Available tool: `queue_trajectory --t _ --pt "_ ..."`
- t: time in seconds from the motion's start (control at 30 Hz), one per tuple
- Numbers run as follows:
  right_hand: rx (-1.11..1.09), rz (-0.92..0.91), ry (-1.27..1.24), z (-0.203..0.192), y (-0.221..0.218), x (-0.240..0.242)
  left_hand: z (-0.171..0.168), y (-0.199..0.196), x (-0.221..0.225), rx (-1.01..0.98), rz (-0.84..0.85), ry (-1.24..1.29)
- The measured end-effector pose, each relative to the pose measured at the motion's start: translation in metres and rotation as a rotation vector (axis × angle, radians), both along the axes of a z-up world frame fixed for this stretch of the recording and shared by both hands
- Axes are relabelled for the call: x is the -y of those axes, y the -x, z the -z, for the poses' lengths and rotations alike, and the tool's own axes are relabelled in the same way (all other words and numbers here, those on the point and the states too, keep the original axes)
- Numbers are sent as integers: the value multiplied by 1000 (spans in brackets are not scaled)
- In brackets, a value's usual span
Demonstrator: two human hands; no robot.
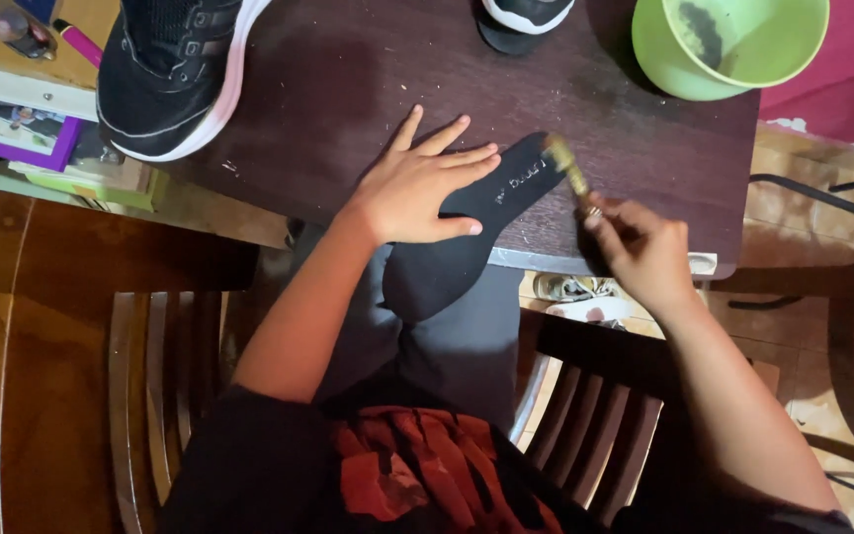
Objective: Applying glue to a shoe insole using a brush at a repair bench.
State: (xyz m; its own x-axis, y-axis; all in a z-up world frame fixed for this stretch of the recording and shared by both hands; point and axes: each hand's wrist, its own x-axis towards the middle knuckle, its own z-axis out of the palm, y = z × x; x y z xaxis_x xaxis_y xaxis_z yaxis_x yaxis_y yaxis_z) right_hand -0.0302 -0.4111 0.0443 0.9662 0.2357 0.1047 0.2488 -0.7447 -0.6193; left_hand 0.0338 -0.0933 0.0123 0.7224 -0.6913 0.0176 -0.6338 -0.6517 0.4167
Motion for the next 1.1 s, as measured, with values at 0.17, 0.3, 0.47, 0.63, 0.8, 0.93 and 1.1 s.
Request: queue_trajectory --t 0.17,0.3,0.47,0.63,0.8,0.93,1.1 --pt "-5 17 -3 -5 0 2 -2 -1 1 -6 -7 -10" --pt "58 53 45 -2 -5 5 -4 0 0 1 -7 -5" --pt "56 43 21 -5 -6 -1 0 0 1 7 -11 9" --pt "-46 33 -158 8 -9 1 0 -1 0 -21 -30 57" --pt "-78 18 -210 6 -3 -6 3 -1 0 -26 -59 128" --pt "-63 37 -200 3 -6 -6 1 -1 0 -14 -64 154" --pt "-58 43 -172 0 -4 -5 0 0 0 -21 -82 157"
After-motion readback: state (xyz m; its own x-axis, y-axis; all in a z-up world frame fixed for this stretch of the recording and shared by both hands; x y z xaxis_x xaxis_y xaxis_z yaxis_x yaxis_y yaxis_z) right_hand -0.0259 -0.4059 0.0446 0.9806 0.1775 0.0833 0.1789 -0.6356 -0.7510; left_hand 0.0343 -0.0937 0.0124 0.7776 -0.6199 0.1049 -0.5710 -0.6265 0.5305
